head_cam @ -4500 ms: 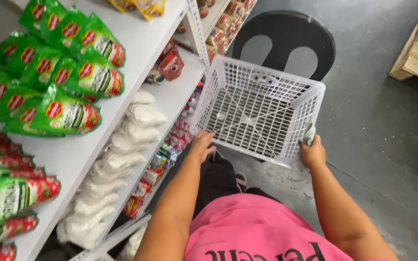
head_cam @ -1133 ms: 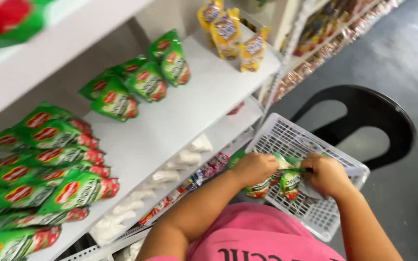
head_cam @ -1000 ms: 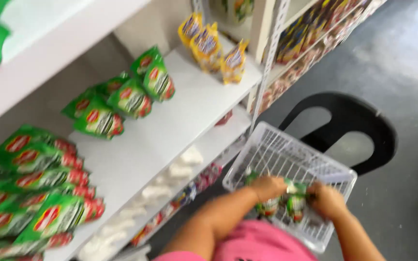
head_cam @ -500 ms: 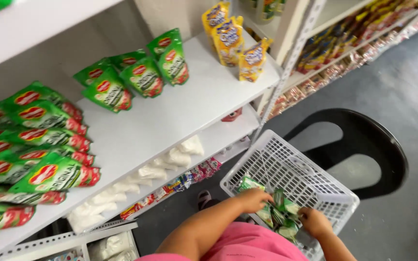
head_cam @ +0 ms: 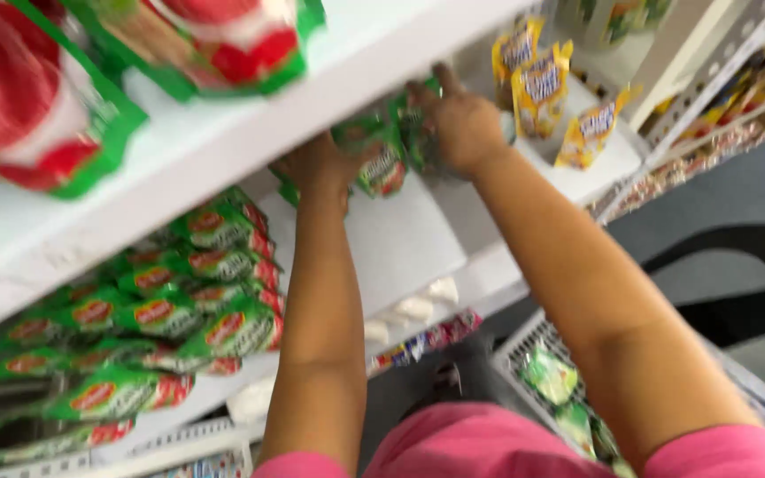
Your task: Wiping down tomato sauce pouches and cheese snack packs with a cloth and arranging them on grocery store shelves.
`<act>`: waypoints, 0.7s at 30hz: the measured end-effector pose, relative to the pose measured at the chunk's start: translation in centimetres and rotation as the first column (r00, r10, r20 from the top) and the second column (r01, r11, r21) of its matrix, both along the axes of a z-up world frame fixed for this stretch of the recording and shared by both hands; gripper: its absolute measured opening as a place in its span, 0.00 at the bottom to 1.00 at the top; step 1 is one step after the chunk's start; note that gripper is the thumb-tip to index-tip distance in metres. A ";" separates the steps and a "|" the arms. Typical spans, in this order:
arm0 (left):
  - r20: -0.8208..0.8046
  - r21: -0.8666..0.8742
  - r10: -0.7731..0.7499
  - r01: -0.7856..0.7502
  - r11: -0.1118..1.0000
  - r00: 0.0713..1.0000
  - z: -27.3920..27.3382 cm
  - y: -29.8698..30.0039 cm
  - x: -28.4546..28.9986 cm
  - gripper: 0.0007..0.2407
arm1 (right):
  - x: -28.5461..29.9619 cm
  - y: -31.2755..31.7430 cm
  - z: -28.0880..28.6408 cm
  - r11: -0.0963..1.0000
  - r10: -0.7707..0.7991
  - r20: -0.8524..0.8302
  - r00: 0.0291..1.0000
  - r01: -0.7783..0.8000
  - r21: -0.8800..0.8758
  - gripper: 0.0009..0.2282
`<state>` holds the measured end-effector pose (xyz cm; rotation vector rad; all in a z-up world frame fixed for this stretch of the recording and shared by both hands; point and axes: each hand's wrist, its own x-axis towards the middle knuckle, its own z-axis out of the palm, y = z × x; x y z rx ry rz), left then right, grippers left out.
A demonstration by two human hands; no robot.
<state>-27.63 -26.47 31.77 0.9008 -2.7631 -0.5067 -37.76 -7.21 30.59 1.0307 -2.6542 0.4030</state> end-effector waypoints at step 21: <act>-0.332 -0.344 -0.508 0.399 0.850 0.795 -10.5 0.9 0.0 0.10 | -6.7 -7.9 -9.8 1.000 -0.017 -0.067 0.998 0.015 -0.028 0.05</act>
